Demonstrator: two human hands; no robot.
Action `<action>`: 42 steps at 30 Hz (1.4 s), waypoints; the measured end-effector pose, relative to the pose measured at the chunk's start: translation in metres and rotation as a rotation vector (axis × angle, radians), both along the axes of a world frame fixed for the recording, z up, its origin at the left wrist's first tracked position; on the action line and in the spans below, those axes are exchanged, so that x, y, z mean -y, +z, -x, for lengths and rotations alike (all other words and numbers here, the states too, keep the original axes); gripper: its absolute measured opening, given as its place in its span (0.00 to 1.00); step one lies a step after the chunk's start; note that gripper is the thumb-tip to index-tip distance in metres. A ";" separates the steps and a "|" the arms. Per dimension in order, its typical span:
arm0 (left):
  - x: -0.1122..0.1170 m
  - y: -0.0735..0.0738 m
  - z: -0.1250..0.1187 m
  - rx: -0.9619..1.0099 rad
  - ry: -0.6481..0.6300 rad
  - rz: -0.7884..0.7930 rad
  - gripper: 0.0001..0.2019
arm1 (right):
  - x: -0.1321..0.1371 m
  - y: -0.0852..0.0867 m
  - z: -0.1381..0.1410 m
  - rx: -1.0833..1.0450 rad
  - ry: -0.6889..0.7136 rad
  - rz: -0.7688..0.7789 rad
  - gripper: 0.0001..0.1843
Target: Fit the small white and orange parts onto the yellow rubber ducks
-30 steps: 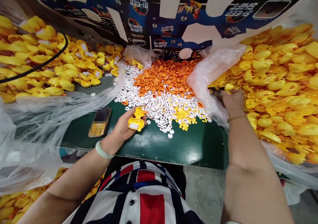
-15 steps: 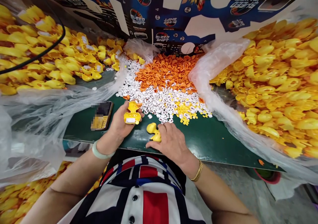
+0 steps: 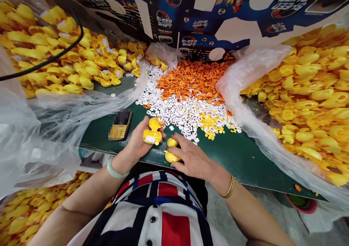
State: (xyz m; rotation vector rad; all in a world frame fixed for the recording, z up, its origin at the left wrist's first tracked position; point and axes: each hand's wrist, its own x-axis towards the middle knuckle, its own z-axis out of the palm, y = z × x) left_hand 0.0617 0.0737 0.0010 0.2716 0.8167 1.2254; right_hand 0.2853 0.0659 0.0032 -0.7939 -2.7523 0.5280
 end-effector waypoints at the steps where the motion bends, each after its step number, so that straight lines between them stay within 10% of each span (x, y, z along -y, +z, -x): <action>1: 0.000 -0.001 -0.001 -0.009 0.005 -0.004 0.22 | -0.001 0.001 0.001 -0.055 -0.033 0.001 0.23; 8: 0.001 -0.002 -0.010 0.012 -0.002 -0.043 0.26 | -0.017 0.031 0.023 -0.388 -0.153 -0.020 0.28; 18: 0.003 -0.006 -0.008 0.083 -0.034 -0.023 0.31 | -0.031 0.032 0.065 -0.228 -0.067 -0.092 0.22; 42: 0.002 -0.006 -0.008 0.098 -0.020 -0.001 0.31 | -0.031 0.040 0.069 -0.105 -0.054 -0.144 0.21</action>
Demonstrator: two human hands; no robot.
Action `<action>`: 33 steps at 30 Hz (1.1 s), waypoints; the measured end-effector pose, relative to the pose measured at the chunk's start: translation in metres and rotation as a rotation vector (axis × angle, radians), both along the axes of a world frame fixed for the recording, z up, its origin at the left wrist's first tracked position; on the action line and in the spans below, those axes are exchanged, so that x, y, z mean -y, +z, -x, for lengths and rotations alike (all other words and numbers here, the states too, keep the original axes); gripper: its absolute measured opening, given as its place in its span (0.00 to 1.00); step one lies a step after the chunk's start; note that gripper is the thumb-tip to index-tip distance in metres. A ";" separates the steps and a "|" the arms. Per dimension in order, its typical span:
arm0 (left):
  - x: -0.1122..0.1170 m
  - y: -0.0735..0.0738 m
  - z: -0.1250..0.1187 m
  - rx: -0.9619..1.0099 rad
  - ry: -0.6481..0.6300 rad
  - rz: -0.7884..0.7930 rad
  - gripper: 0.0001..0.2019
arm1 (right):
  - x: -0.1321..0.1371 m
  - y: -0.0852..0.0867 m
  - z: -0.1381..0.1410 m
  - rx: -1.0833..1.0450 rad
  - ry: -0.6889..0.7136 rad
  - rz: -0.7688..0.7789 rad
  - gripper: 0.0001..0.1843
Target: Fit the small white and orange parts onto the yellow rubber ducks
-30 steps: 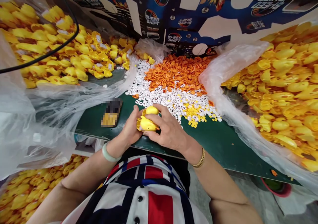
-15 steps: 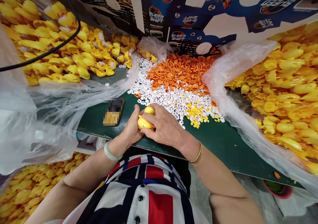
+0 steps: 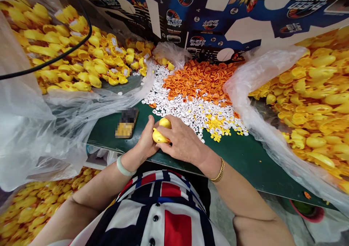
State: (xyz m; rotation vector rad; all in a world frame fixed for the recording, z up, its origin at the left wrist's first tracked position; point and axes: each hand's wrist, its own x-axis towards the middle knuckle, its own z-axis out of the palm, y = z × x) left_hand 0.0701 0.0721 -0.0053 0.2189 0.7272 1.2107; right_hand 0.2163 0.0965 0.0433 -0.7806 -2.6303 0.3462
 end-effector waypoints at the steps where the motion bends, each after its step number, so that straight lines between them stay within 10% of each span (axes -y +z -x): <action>1: 0.000 0.001 -0.001 -0.007 0.004 0.007 0.31 | 0.000 -0.002 0.001 0.005 -0.004 0.007 0.20; 13: 0.003 -0.008 -0.002 0.054 -0.053 -0.064 0.30 | -0.003 -0.010 -0.001 0.123 0.032 0.005 0.31; 21: 0.009 -0.009 0.003 -0.023 -0.066 -0.233 0.25 | 0.003 -0.030 -0.011 -0.193 0.028 0.125 0.45; 33: 0.020 -0.017 0.003 -0.589 -0.185 -0.435 0.35 | 0.012 -0.034 -0.025 -0.407 -0.201 0.388 0.20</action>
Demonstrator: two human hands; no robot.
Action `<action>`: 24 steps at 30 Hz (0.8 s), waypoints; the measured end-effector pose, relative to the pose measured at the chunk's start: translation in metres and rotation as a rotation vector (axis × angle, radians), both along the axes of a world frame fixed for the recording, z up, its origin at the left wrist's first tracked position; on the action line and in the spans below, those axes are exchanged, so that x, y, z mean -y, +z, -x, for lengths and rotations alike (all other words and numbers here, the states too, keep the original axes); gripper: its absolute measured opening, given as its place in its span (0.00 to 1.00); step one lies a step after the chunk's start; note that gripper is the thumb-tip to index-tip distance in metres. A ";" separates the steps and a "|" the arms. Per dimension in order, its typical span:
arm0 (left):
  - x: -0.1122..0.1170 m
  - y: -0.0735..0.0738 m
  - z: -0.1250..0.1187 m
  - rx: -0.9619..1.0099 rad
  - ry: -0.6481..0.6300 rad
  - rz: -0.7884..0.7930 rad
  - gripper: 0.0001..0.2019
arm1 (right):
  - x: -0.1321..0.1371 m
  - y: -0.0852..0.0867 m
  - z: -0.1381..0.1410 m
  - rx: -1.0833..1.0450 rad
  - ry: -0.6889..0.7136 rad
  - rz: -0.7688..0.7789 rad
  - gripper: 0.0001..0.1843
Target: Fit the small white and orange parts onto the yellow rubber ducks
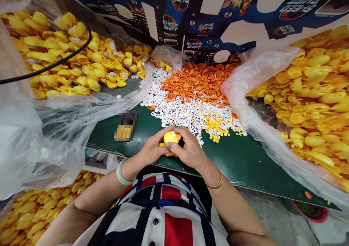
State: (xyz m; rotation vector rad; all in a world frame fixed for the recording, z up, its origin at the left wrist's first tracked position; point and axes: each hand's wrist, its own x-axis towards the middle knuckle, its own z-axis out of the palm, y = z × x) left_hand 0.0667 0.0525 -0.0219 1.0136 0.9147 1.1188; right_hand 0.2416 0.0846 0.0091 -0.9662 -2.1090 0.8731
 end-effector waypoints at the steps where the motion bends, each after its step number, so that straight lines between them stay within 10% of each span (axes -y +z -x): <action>1: 0.000 0.000 0.000 -0.010 0.000 -0.007 0.34 | 0.002 -0.002 0.001 -0.028 -0.035 -0.003 0.20; 10: -0.006 0.005 -0.008 0.416 0.139 0.090 0.29 | 0.016 -0.017 0.008 -0.107 -0.104 0.182 0.49; 17: -0.001 0.009 0.002 0.255 0.129 0.056 0.33 | 0.025 -0.011 0.013 0.153 -0.211 -0.123 0.29; 24: -0.001 0.019 -0.001 -0.003 0.299 0.097 0.20 | 0.029 -0.013 0.019 0.327 -0.168 -0.333 0.36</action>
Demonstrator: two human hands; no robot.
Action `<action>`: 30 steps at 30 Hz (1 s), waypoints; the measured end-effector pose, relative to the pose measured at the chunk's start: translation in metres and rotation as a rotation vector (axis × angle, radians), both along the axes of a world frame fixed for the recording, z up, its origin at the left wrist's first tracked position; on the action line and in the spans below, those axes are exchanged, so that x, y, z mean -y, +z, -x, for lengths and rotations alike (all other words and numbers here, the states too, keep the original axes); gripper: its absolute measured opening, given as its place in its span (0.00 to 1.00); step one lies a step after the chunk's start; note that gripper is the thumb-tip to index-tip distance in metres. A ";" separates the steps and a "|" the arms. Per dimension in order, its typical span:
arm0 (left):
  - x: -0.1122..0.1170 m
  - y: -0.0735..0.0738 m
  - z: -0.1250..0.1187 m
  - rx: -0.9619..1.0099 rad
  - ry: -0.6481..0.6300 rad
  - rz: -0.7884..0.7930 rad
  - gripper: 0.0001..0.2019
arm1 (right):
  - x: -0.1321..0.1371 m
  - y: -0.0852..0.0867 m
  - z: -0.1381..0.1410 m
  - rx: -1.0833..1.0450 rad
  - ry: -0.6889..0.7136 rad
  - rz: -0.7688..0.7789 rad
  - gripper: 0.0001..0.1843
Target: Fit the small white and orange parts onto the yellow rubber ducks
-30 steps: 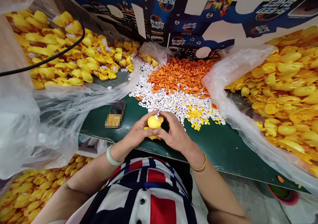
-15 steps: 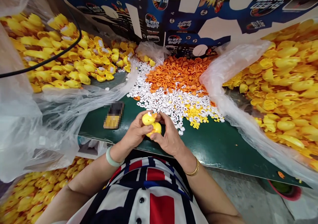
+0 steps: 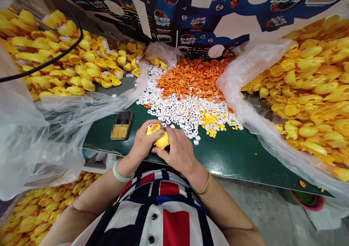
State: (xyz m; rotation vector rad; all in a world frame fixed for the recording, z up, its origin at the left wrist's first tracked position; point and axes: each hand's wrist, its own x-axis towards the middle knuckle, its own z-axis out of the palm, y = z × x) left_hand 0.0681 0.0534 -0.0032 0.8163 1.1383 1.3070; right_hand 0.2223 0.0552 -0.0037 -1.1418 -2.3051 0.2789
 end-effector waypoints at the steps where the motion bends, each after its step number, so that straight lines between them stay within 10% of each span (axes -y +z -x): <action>1: 0.000 0.000 -0.002 -0.011 0.036 0.008 0.19 | 0.002 -0.001 0.002 -0.006 0.007 0.005 0.35; 9: 0.002 -0.004 -0.003 0.151 0.082 0.040 0.16 | 0.009 0.003 0.013 0.018 -0.059 -0.002 0.33; 15: -0.002 0.002 0.009 0.432 0.004 0.146 0.18 | 0.001 0.018 -0.005 -0.020 0.182 0.187 0.32; 30: -0.002 0.011 0.000 0.334 -0.003 0.218 0.17 | 0.008 0.010 -0.004 -0.193 0.190 0.239 0.14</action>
